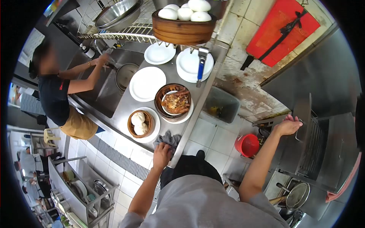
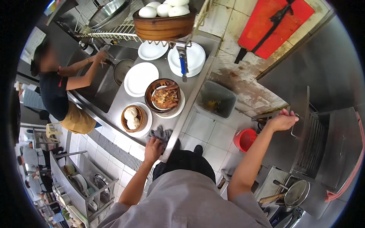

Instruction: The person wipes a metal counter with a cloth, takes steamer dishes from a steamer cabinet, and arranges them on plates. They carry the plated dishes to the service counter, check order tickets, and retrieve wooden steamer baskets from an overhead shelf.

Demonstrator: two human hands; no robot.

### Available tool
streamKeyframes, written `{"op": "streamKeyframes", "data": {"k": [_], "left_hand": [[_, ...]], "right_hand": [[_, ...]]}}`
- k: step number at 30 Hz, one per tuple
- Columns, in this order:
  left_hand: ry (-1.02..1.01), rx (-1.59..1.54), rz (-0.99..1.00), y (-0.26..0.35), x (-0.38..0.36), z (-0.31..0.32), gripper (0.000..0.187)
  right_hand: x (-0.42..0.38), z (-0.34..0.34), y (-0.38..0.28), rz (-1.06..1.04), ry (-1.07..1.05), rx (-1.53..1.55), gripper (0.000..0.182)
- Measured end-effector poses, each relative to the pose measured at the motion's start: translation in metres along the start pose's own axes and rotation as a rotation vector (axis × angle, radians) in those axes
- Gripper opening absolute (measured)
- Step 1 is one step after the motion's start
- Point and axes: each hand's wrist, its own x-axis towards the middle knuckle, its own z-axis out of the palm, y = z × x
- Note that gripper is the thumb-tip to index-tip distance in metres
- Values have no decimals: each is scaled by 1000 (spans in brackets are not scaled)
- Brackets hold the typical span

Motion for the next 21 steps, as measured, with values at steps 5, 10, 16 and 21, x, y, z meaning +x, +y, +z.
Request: {"op": "streamKeyframes", "data": {"k": [5,10,16,21], "left_hand": [[128,22,-16,5,2,11,10],[160,18,-51,11,2,14,14],[197,50,-76,16,-2,21,17],[186,69,-191,18,-3,23,20]], "right_hand": [[23,-10,5,9,53,85,55],[-3,-7,-6,136,-22,-57,64],[32,4,17,20,166,-1,61],[103,-10,15,148,302,120,54]]}}
